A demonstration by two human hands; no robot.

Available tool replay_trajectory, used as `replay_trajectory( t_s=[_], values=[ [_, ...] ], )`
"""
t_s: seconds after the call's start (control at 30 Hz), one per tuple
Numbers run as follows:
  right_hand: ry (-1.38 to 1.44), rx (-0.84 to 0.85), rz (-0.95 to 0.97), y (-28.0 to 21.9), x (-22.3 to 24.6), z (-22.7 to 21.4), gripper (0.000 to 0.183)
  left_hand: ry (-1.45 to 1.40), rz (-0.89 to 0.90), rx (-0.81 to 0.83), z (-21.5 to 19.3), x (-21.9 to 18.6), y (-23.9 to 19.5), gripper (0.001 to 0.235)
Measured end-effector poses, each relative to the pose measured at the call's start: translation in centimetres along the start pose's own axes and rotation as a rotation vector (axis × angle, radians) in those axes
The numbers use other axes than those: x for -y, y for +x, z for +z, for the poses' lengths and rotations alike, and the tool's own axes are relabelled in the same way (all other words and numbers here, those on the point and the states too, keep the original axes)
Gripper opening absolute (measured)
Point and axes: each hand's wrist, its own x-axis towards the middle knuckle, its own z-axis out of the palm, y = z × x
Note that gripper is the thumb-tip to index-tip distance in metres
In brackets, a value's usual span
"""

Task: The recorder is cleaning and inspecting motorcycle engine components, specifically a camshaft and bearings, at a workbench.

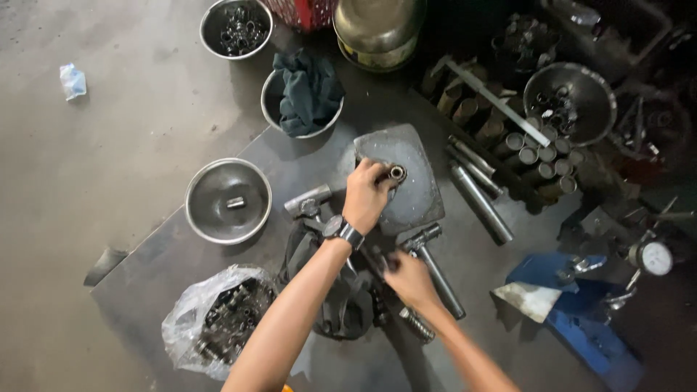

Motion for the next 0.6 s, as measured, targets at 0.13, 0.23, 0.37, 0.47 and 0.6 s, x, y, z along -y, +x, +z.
replay_trajectory(
  t_s=[0.13,0.23,0.37,0.47,0.6],
  values=[
    [0.669,0.150,0.265,-3.5,-3.5,-5.6,0.033,-0.044,0.006,-0.023,-0.3,-0.6,-0.2,0.024],
    [0.526,-0.095,0.030,-2.2,3.9,-12.5,0.016,-0.036,0.033,-0.044,-0.3,-0.6,-0.4,0.025],
    [0.541,-0.250,-0.439,2.8,12.2,-16.1,0.015,-0.099,-0.005,-0.041,-0.6,-1.6,-0.4,0.025],
    [0.346,-0.276,-0.496,5.6,15.0,-16.0,0.015,-0.085,0.002,-0.045,-1.0,-2.6,-0.5,0.030],
    [0.143,-0.292,-0.543,7.4,15.6,-14.8,0.012,-0.043,0.014,-0.032,-1.0,-2.2,-0.6,0.037]
  ],
)
